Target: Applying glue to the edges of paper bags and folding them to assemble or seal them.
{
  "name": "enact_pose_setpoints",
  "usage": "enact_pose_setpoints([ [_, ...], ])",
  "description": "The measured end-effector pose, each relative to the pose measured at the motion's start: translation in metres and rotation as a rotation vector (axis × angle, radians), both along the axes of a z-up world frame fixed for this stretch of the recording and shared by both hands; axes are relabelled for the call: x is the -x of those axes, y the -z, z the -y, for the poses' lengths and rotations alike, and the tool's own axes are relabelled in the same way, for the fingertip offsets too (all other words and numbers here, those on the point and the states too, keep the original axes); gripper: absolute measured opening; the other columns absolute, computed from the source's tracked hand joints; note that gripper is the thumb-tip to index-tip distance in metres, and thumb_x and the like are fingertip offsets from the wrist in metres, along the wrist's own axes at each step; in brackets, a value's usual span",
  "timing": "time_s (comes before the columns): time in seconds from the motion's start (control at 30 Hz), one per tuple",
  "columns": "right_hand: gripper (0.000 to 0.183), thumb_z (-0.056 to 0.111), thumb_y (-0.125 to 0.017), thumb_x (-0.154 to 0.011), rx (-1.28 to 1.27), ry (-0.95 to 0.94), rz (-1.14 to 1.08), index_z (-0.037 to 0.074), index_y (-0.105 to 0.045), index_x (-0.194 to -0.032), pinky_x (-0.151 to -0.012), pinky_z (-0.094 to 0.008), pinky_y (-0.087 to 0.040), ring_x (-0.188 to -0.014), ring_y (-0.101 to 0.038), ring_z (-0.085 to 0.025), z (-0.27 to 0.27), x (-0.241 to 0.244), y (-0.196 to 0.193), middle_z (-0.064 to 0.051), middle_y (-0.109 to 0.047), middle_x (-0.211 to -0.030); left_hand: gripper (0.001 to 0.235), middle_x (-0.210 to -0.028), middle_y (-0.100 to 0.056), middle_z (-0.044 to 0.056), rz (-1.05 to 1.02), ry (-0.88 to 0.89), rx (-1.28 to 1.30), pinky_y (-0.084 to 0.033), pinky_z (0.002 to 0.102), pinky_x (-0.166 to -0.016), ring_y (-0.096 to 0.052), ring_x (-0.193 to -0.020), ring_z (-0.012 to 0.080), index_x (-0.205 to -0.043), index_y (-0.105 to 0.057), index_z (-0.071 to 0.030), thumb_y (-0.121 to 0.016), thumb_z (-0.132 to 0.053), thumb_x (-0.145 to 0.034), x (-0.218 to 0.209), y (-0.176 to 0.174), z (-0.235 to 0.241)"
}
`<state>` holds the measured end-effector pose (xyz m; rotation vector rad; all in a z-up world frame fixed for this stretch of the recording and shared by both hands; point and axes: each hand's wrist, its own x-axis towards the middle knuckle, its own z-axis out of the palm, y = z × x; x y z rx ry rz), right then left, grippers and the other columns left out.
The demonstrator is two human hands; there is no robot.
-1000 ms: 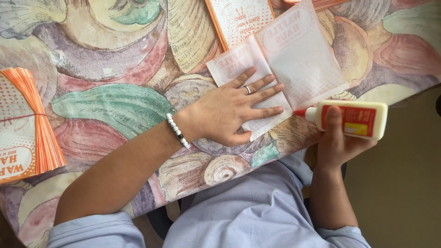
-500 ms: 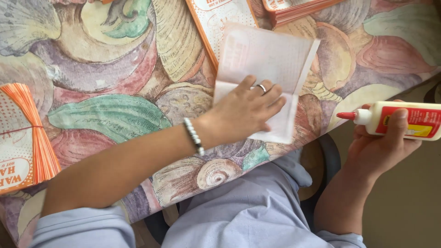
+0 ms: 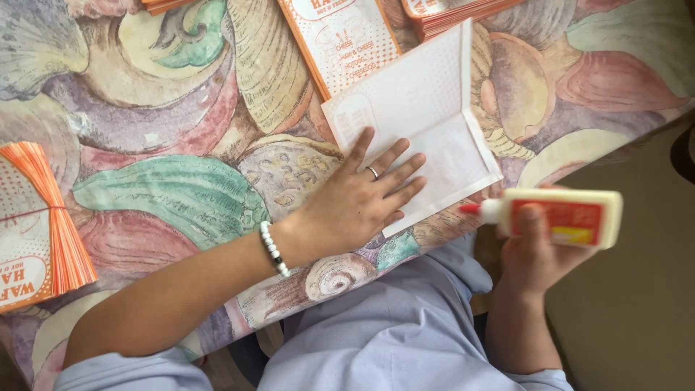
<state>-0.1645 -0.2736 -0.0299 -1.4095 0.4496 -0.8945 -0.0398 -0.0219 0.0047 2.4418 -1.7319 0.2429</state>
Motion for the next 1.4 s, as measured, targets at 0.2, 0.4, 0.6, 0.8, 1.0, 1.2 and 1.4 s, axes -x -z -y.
enact_pose_setpoints([
  [0.2, 0.034, 0.009, -0.082, -0.087, 0.272, -0.230, -0.312, -0.005, -0.063, -0.112, -0.091, -0.034, -0.062, -0.096, -0.070, -0.024, -0.059, 0.023, -0.006, -0.017, -0.070, -0.106, 0.052, -0.166, -0.037, 0.010, -0.179, -0.001, 0.018, -0.002, 0.065, -0.125, -0.024, -0.156, 0.0389, -0.156, -0.046, -0.016, -0.033, -0.037, -0.111, 0.001, 0.002, -0.002],
  [0.4, 0.028, 0.005, -0.083, -0.088, 0.380, -0.216, -0.298, -0.008, -0.067, -0.107, -0.086, -0.033, -0.062, -0.091, -0.070, -0.023, -0.064, 0.018, -0.007, -0.019, -0.072, -0.104, 0.059, -0.169, -0.030, 0.012, -0.144, -0.005, -0.029, 0.002, 0.067, -0.124, -0.018, -0.157, 0.0393, -0.160, -0.040, -0.017, -0.027, -0.045, -0.109, 0.002, 0.005, -0.003],
  [0.6, 0.032, 0.008, -0.083, -0.091, 0.309, -0.090, -0.246, -0.007, -0.065, -0.113, -0.095, -0.036, -0.061, -0.100, -0.069, -0.025, -0.054, 0.015, 0.005, -0.018, -0.069, -0.111, 0.061, -0.170, -0.025, 0.011, -0.134, -0.026, -0.032, 0.002, 0.068, -0.124, -0.014, -0.158, 0.0398, -0.161, -0.038, -0.018, -0.035, -0.046, -0.107, 0.005, 0.010, -0.002],
  [0.8, 0.030, -0.002, -0.081, -0.088, 0.298, -0.200, -0.236, -0.008, -0.064, -0.112, -0.093, -0.036, -0.063, -0.097, -0.069, -0.024, -0.071, 0.026, 0.012, -0.020, -0.070, -0.113, 0.060, -0.170, -0.025, 0.012, -0.131, -0.019, -0.041, 0.003, 0.070, -0.123, -0.011, -0.158, 0.0407, -0.161, -0.037, -0.018, -0.033, -0.044, -0.107, 0.005, 0.010, -0.003],
  [1.0, 0.024, 0.010, -0.081, -0.098, 0.280, 0.033, -0.204, -0.003, -0.064, -0.110, -0.094, -0.036, -0.064, -0.097, -0.071, -0.024, -0.044, -0.001, -0.011, -0.015, -0.071, -0.106, 0.061, -0.171, -0.023, 0.012, -0.135, -0.021, -0.012, 0.001, 0.068, -0.124, -0.012, -0.158, 0.0404, -0.162, -0.036, -0.018, -0.040, -0.044, -0.107, 0.005, 0.012, -0.003],
  [1.2, 0.032, 0.006, -0.080, -0.089, 0.350, -0.230, -0.261, -0.008, -0.063, -0.112, -0.088, -0.034, -0.060, -0.093, -0.068, -0.024, -0.075, 0.023, 0.004, -0.018, -0.069, -0.104, 0.058, -0.171, -0.025, 0.011, -0.140, -0.021, -0.032, 0.002, 0.068, -0.124, -0.012, -0.158, 0.0398, -0.161, -0.038, -0.018, -0.034, -0.041, -0.107, 0.005, 0.009, -0.003],
  [1.4, 0.030, 0.010, -0.085, -0.095, 0.415, 0.098, -0.125, -0.007, -0.064, -0.109, -0.086, -0.040, -0.063, -0.091, -0.069, -0.028, -0.027, -0.003, -0.002, -0.019, -0.069, -0.103, 0.064, -0.171, -0.024, 0.011, -0.136, -0.028, -0.034, 0.000, 0.069, -0.124, -0.013, -0.158, 0.0399, -0.162, -0.035, -0.019, -0.041, -0.046, -0.104, 0.005, 0.014, -0.001],
])
